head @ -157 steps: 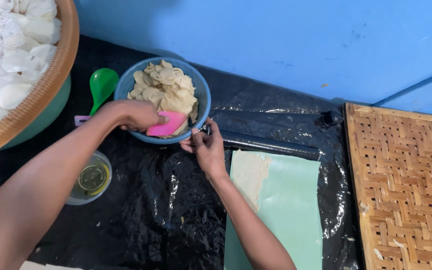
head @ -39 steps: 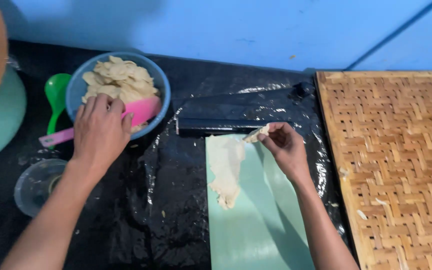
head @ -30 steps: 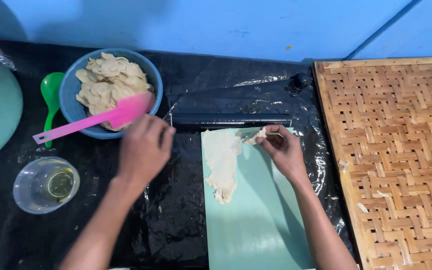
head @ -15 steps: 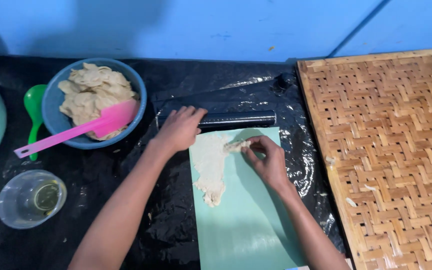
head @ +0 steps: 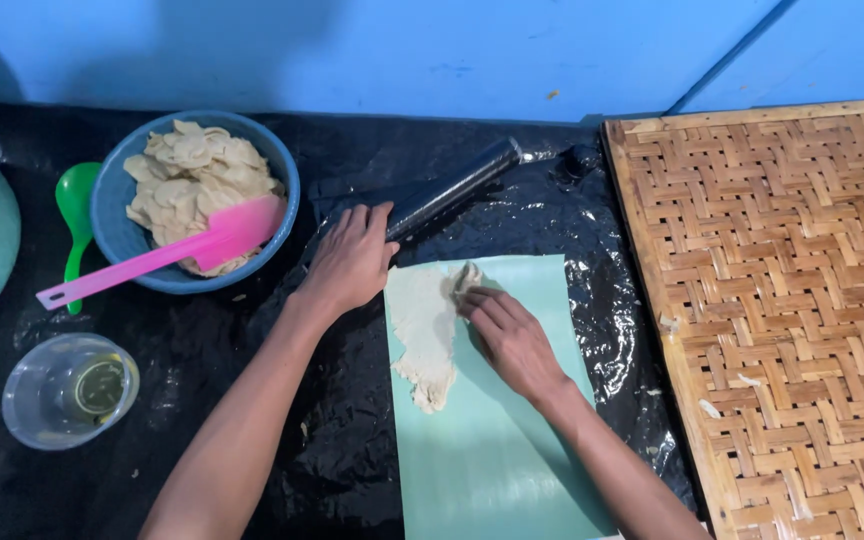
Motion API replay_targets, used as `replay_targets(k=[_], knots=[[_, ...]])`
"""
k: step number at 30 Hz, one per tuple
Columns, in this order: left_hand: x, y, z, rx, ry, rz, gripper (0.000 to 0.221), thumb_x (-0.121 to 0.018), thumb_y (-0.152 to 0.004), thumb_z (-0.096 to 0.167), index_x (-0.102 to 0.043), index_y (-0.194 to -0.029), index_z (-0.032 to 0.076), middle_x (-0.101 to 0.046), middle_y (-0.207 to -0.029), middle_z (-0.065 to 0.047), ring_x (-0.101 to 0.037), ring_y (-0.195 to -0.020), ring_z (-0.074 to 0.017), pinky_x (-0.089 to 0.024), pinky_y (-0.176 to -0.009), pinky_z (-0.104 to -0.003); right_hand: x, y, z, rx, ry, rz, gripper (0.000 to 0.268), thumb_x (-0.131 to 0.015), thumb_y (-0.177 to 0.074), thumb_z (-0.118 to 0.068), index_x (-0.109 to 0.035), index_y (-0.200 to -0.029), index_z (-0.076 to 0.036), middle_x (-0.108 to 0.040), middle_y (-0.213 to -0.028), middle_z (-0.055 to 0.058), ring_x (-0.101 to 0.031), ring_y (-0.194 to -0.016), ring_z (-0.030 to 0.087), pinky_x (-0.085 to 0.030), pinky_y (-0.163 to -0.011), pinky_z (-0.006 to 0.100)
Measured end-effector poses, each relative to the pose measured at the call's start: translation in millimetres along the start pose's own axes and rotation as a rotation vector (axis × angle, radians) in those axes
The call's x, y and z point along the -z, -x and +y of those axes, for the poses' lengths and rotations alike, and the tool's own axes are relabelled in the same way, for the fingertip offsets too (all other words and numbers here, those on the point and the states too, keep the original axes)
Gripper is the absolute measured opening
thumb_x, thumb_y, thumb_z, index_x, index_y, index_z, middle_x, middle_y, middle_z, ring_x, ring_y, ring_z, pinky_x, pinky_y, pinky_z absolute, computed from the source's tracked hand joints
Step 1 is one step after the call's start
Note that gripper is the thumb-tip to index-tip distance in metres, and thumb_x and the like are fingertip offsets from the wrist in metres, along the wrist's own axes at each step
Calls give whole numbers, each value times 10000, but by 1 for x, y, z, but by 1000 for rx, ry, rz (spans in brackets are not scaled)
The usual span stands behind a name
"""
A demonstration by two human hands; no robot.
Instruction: The recorder is portioning dough and flattening it on a green sheet using a manual rolling pin.
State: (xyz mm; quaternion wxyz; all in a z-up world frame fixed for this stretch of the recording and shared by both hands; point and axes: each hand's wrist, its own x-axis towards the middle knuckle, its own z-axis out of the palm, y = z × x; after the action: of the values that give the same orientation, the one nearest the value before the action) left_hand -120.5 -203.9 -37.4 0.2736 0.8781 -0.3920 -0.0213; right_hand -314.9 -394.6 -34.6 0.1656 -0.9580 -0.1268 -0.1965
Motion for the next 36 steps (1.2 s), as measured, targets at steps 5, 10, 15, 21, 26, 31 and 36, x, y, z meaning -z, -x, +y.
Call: replay_targets(k=[5, 10, 15, 21, 26, 31, 36], knots=[[14, 11, 15, -20, 86, 5, 533, -624, -969, 175, -457, -1432, -29, -575, -1223, -237, -555, -1155, -415, -469, -931, -517, -8, 13, 3, -132, -133, 46, 282, -674, -828, 1, -643, -1107, -15, -658, -1259, 133, -697, -1079, 323, -591, -880, 396], [30, 24, 29, -32, 86, -30, 543, -607, -973, 181, -440, -1450, -16, -567, -1230, -201, -553, -1160, -378, -456, -964, -493, -18, 8, 2, -346, -205, 245, 225, -649, -928, -17, -618, -1143, 40, -669, -1184, 202, -726, -972, 325, -610, -768, 367], [33, 32, 29, -32, 96, 13, 544, -628, -955, 179, -460, -1438, -7, -575, -1221, -202, -549, -1169, -379, -452, -989, -486, -22, -7, 0, -786, -440, 135, 300, -697, -917, -116, -616, -1160, 40, -778, -925, 175, -789, -797, 248, -622, -711, 371], [32, 40, 26, -32, 97, 25, 545, -632, -941, 177, -472, -1426, -13, -583, -1231, -205, -553, -1169, -379, -447, -989, -487, 2, -17, -17, -749, -286, 219, 329, -716, -901, -118, -650, -1185, 35, -756, -979, 180, -759, -782, 274, -617, -644, 360], [29, 40, 31, -43, 117, 26, 535, -630, -950, 163, -473, -1429, -18, -590, -1224, -203, -561, -1156, -375, -452, -988, -479, -14, -7, -22, -475, -131, 103, 267, -737, -868, -107, -733, -1122, -22, -701, -1057, 199, -735, -859, 331, -621, -693, 399], [24, 46, 38, -98, 77, 32, 562, -656, -910, 154, -486, -1418, -18, -597, -1201, -196, -570, -1127, -364, -461, -969, -471, 2, -5, -32, -373, -96, 119, 312, -723, -867, -82, -722, -1161, 22, -696, -1108, 236, -717, -899, 395, -599, -739, 464], [-2, 56, 43, -250, -13, 39, 492, -623, -939, 75, -544, -1404, -61, -606, -1193, -180, -577, -1038, -288, -461, -883, -421, 40, -4, -23, -759, -325, 77, 232, -625, -965, -171, -723, -1145, -62, -767, -1112, 79, -782, -911, 238, -651, -727, 365]])
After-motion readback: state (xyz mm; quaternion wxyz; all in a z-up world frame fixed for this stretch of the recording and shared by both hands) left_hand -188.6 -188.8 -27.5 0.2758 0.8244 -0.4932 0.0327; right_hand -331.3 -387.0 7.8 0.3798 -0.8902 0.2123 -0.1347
